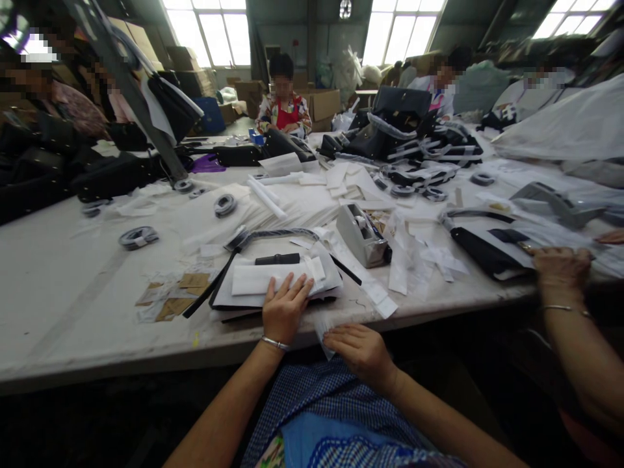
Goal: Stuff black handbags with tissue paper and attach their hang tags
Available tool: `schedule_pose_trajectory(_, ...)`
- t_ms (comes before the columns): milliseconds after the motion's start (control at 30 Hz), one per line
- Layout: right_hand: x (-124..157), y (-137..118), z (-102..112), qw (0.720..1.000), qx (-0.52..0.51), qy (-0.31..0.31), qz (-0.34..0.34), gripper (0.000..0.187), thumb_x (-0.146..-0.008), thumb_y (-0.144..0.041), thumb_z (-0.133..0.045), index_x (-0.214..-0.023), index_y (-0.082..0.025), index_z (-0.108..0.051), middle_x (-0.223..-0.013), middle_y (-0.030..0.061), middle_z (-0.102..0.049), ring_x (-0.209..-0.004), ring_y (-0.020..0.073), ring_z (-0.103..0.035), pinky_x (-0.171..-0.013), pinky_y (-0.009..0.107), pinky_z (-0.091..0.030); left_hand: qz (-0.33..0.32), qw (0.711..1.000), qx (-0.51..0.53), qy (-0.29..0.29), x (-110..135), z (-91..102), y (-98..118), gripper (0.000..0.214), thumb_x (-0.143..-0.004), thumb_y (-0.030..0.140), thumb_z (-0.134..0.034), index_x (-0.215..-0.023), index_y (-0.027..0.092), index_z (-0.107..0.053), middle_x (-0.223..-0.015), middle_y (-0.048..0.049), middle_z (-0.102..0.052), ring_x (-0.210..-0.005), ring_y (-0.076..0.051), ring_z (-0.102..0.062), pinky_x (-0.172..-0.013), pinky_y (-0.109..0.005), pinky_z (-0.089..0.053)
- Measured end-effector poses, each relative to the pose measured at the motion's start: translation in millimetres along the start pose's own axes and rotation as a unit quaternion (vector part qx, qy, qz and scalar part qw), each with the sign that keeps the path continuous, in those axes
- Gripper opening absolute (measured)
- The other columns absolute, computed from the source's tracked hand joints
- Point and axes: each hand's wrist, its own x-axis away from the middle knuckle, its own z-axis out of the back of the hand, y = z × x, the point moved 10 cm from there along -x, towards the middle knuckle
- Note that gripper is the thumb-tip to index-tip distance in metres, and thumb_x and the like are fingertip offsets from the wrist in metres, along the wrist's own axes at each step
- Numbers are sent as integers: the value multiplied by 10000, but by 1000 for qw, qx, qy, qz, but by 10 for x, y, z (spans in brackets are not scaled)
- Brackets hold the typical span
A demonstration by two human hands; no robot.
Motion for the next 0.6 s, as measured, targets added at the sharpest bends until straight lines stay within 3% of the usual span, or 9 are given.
schedule_pose_trajectory(400,-258,-167,149,997,21,-51,45,261,-927,-92,-511,-1030,-231,-706,-933,22,-772,-802,158,-729,-770,284,-586,-10,1000,8,12,-11,40,34,391,-957,266,-524,-1343,327,-543,-1327,-35,-605,-1274,-277,-534,-1144,-594,-276)
schedule_pose_trajectory(600,-606,44,114,990,48,-118,67,258,-949,-169,-496,-1027,-252,-727,-926,12,-772,-754,148,-712,-717,256,-561,-15,1000,2,18,-1,53,52,354,-961,266,-521,-1308,304,-580,-1321,-37,-612,-1266,-291,-540,-1134,-604,-288)
